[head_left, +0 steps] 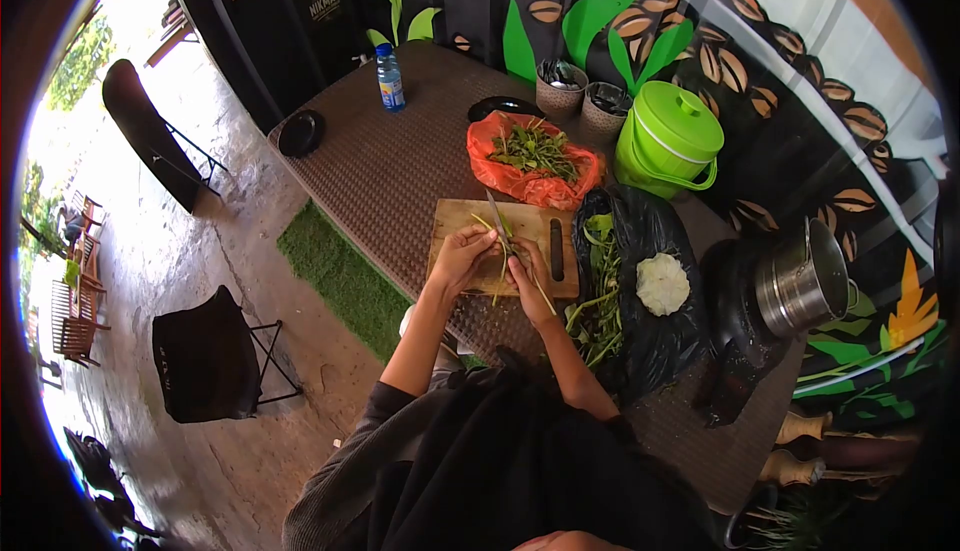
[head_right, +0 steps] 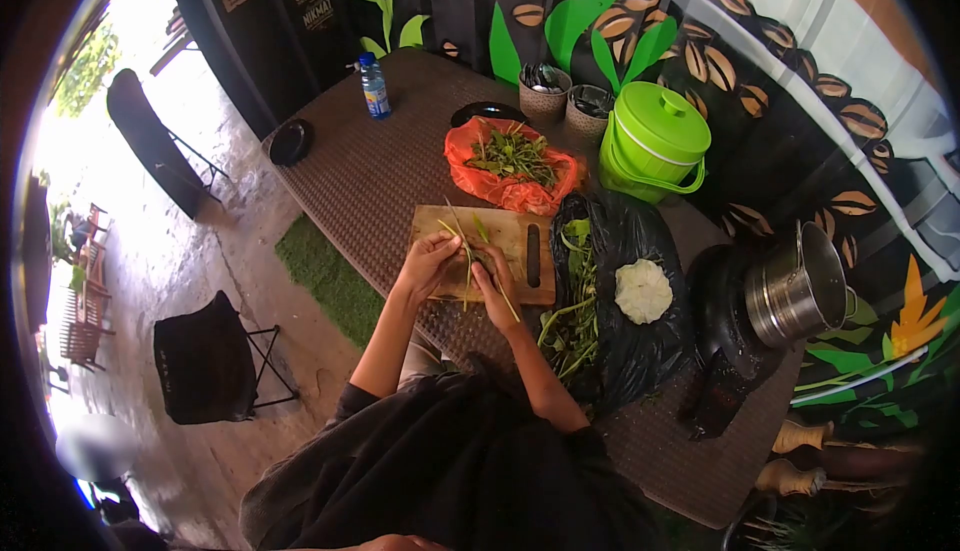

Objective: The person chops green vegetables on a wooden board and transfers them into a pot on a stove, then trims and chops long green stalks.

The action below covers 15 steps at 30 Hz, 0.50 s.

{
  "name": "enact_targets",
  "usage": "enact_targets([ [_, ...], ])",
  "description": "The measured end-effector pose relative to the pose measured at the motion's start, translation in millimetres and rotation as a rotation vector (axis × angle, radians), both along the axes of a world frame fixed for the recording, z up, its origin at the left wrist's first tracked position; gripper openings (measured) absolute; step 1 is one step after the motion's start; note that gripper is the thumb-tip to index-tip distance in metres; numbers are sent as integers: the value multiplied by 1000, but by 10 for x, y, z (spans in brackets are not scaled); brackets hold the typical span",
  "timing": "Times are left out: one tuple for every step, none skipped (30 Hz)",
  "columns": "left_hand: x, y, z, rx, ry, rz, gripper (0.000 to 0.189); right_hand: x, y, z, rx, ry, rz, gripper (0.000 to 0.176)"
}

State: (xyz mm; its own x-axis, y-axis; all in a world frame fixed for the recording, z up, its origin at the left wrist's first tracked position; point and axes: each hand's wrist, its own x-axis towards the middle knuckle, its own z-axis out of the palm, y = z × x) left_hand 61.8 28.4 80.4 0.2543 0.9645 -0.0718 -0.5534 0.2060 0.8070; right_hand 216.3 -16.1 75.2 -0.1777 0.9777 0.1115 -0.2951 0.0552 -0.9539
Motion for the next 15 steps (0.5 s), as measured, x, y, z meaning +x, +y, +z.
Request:
enact_targets([
  [-1,-3,-1,-5,23,-5,12,-10,1,8,-1,0,1,32],
  [-1,-4,-1,-6,23,-3,12,-19,1,16,-1,18,-6,32],
  [3,-4,-5,-7,-3,-10,13,-27,-2,23,-2,35,-13,31],
  [6,-6,-10,-8,-29,-17,14,-32,-5,29,-3,35,-13,31],
  [6,-6,-13,-9,-30,-17,14,-35,-8,37,-18,32,-17,31],
  [6,-7,1,-23,-8,-20,13,-32,-4,31,-32,29,-22,30],
  [8,-6,16,-36,13,-22,11,-25,0,27,-32,28,-21,30],
  [10,-7,29,-36,13,-21,11,-16,0,22,-33,19,-22,30],
  [9,-3,32,-53,-35,9,11,-7,3,18,-35,11,-23,30],
  [6,-1,34,-70,-82,38,11,3,5,14,-35,12,-22,30],
  [7,0,35,-71,-82,38,11,16,5,8,-27,22,-6,30],
  [10,4,26,-68,-72,41,11,24,3,10,-18,32,9,30],
  [17,10,18,-65,-62,44,11,28,3,11,-19,32,8,30],
  [24,13,9,-65,-61,43,11,31,5,13,-15,35,5,30],
  [32,14,0,-63,-61,33,10,28,2,29,-12,39,3,30],
])
